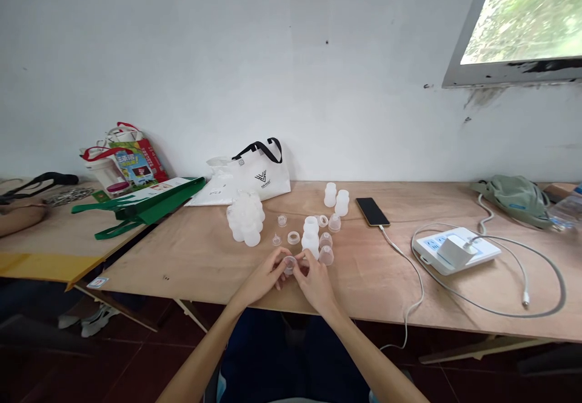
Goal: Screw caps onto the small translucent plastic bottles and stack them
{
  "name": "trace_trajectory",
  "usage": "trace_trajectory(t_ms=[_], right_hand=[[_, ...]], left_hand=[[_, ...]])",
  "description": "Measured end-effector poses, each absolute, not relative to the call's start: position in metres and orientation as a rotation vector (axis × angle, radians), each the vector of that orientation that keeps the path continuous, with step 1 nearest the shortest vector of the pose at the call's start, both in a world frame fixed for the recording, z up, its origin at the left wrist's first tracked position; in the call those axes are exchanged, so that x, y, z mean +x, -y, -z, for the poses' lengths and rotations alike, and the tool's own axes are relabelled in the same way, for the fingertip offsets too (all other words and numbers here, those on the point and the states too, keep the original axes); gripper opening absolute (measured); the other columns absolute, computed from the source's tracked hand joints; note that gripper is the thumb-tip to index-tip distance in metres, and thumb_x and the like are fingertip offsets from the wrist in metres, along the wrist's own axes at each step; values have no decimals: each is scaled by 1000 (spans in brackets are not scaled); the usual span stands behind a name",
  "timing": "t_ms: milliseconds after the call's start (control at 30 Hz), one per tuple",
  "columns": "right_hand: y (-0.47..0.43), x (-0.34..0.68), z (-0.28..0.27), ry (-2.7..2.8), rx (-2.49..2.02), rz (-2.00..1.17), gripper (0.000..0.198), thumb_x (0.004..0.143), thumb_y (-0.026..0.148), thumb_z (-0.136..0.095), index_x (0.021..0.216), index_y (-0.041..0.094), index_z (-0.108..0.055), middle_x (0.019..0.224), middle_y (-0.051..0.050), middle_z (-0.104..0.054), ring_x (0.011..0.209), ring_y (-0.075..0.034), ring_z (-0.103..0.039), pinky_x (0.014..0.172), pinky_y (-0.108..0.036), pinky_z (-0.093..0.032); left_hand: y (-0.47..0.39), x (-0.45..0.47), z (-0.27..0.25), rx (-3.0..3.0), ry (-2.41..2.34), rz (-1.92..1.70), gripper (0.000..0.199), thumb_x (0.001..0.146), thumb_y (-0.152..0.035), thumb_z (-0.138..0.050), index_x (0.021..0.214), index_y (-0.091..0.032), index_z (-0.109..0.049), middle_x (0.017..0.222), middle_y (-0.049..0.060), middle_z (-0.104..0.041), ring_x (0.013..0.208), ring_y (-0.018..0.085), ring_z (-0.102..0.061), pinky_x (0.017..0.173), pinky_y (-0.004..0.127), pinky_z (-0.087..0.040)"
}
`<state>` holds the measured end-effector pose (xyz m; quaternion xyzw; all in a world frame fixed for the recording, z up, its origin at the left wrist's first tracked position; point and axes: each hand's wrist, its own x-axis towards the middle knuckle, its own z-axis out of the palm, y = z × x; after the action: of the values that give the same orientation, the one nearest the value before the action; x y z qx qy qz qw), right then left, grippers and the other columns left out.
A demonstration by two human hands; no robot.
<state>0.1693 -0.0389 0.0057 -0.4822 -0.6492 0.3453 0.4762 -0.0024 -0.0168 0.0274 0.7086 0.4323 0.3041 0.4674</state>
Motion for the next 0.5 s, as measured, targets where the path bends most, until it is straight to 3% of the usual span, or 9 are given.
trace_trajectory(t_ms=[167,333,500], right_hand=[[40,167,-8,1668,-1194,-824,19,98,42,-50,108,27,-54,77,1,-75,68,-22,-70,71,-36,-51],[40,166,-7,1655,-1173,-827,18,97,43,-50,104,27,-52,79,0,-76,71,-23,-71,70,-36,-51],[39,168,-8,1617,-1209,-819,25,96,48,-51,109,28,-55,77,-1,-74,71,-25,-71,71,-38,-51]], left_hand=[[14,-3,-27,1845,-1126,-783,30,101,-47,-40,109,-24,-57,76,-1,-64,59,15,-60,54,23,-46],[14,-4,-31,1956,-1180,-779,26,100,-41,-42,105,-24,-62,73,-2,-64,59,15,-58,57,24,-45],[14,-3,-30,1808,-1114,-837,36,99,-49,-46,123,-24,-57,89,3,-68,70,17,-63,57,24,-50]])
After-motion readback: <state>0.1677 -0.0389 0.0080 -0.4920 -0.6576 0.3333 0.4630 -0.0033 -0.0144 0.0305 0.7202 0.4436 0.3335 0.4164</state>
